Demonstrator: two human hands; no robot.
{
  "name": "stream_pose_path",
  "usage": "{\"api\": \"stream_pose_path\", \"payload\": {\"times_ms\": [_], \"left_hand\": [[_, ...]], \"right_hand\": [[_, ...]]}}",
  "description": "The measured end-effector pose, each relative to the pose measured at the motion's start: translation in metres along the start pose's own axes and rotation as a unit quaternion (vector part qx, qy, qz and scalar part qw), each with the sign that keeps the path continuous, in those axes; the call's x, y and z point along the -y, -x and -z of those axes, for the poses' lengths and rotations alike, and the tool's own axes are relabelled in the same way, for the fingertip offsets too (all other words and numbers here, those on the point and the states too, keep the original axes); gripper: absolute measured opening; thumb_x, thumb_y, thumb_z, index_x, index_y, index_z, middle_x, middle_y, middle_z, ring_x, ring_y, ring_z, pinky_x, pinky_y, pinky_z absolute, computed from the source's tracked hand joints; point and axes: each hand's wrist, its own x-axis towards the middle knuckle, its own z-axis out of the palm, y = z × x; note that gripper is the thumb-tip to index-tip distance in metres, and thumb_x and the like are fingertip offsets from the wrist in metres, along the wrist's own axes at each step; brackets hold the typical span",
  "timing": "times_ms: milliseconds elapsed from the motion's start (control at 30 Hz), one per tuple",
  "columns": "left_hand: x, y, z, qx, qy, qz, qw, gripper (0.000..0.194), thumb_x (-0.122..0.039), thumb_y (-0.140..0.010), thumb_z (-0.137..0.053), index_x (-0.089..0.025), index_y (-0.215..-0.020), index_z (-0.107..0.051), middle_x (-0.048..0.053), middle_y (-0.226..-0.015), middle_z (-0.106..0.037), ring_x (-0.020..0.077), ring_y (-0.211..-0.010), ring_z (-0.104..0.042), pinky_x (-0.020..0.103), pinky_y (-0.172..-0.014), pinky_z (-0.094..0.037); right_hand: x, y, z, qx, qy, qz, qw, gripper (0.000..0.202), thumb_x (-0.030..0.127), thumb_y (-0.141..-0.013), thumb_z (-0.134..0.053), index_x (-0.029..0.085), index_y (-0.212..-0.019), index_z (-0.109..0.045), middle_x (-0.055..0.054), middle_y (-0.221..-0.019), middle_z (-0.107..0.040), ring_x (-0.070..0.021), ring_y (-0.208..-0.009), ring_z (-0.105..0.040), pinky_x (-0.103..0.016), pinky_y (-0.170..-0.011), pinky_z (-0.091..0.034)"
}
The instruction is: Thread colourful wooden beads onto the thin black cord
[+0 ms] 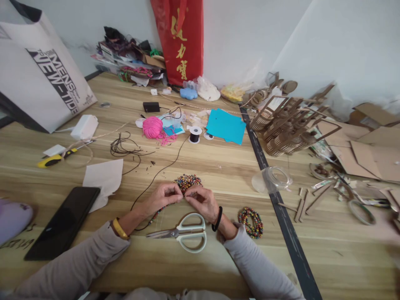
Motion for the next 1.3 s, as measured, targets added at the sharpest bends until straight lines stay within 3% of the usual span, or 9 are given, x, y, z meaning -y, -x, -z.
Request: {"api": "stream_pose_path", "payload": {"times_ms": [1300], "left_hand": [[0.0037,-0.0026,0.001,0.0,0.019,0.01,1.0,0.019,-0.029,-0.07,-0.067,-0.011,-0.074,-0.064,0.0,-0.066,-0.06,0.0109,-0.062,-0.05,0.021,-0.059,-0.036]], "right_hand": [[-0.0022,0.0011,-0.0003,0.002,-0.011,-0.009,1.0,0.013,0.031,-0.084,-0.066,0.018,-0.085,-0.068,-0.005,-0.08,-0.066,-0.0147,-0.073,-0.061,-0.026,-0.065,-0.048]]}}
